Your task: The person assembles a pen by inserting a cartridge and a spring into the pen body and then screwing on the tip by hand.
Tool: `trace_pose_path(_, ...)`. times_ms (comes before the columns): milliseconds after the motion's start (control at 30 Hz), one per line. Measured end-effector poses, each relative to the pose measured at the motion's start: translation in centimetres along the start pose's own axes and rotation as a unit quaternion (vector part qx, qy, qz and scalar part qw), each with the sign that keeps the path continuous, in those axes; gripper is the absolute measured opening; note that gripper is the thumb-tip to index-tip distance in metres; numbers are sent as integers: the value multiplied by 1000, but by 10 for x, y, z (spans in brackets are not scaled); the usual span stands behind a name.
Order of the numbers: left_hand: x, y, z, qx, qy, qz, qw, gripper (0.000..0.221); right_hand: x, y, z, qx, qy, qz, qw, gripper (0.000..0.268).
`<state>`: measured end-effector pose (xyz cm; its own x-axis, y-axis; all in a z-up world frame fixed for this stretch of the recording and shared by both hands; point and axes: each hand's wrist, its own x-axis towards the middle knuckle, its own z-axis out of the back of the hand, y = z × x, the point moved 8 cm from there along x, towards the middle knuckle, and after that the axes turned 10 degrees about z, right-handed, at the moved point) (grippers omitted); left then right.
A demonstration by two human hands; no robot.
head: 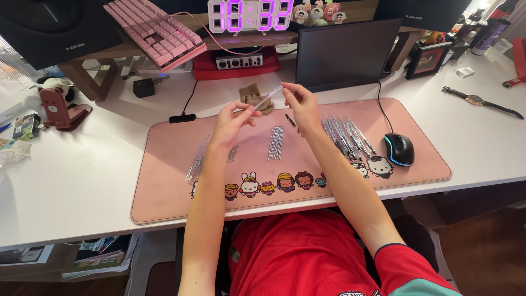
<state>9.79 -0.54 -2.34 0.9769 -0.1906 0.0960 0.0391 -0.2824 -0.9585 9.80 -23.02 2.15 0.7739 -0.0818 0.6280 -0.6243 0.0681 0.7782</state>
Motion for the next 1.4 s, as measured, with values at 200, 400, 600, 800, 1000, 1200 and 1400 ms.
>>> trace_pose_path(200, -10, -8, -12, 19, 24, 10, 999, 19, -1, -1, -1, 3, 5, -1, 1000, 26)
trace_pose_path(400, -14, -1, -18, 56, 78, 35, 995, 18, 0, 7, -6, 38, 17, 1, 999, 21)
trace_pose_path(600, -32, -15, -39, 97, 129, 55, 985, 18, 2, -7, -8, 43, 26, 12, 999, 17)
trace_pose_path(800, -37, -13, -48, 123, 186, 73, 972, 27, -1, -14, -19, 47, 59, 6, 997, 18)
trace_pose_path(1000, -32, -12, -48, 92, 143, 63, 983, 21, -8, -4, -32, 55, 102, -6, 993, 21)
trace_pose_path(1200, -12, 3, -24, 129, 72, 25, 989, 23, -15, 10, -46, 49, 155, -18, 987, 24)
trace_pose_path(1400, 1, 14, -4, 311, -43, 18, 949, 35, -1, -4, -26, -59, 139, 19, 988, 22)
